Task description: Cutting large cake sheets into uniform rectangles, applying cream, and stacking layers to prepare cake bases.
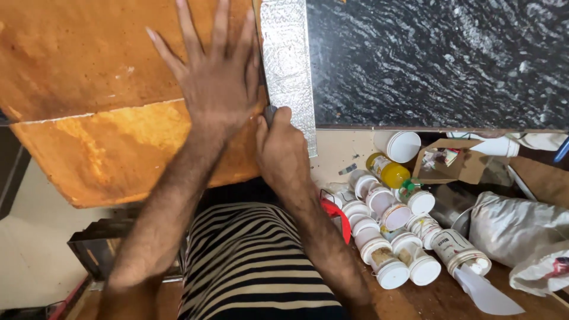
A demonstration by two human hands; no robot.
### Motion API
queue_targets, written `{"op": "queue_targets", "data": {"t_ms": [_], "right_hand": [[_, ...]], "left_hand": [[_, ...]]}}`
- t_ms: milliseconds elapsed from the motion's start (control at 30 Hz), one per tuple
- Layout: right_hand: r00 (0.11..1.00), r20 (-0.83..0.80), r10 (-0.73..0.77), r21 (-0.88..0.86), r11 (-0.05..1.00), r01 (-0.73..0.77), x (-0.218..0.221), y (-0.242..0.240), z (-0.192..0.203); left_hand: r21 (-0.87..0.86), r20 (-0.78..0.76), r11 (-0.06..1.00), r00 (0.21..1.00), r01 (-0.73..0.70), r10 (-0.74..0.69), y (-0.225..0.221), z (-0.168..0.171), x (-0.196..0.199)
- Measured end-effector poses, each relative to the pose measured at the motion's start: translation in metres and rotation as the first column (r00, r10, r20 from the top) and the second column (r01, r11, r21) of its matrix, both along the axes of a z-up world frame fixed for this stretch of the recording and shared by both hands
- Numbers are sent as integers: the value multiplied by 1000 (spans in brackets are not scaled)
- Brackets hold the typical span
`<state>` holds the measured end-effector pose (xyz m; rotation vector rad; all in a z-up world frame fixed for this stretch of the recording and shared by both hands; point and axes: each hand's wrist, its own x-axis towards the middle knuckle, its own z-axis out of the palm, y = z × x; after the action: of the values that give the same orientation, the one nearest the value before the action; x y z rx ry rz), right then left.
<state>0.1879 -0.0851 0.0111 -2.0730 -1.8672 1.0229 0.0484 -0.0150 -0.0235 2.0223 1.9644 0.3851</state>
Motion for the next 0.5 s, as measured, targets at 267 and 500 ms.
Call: {"op": "queue_targets", "data": {"t_ms": [267, 500], "right_hand": [[999, 17, -30, -77, 997, 31, 3, -23, 11], [1000, 16, -25, -69, 997, 26, 20, -74, 6]], "left_hand": [[184, -35, 983, 999, 26, -20, -70, -15, 16], [174, -68, 984, 998, 21, -9, -75, -17, 17]]}}
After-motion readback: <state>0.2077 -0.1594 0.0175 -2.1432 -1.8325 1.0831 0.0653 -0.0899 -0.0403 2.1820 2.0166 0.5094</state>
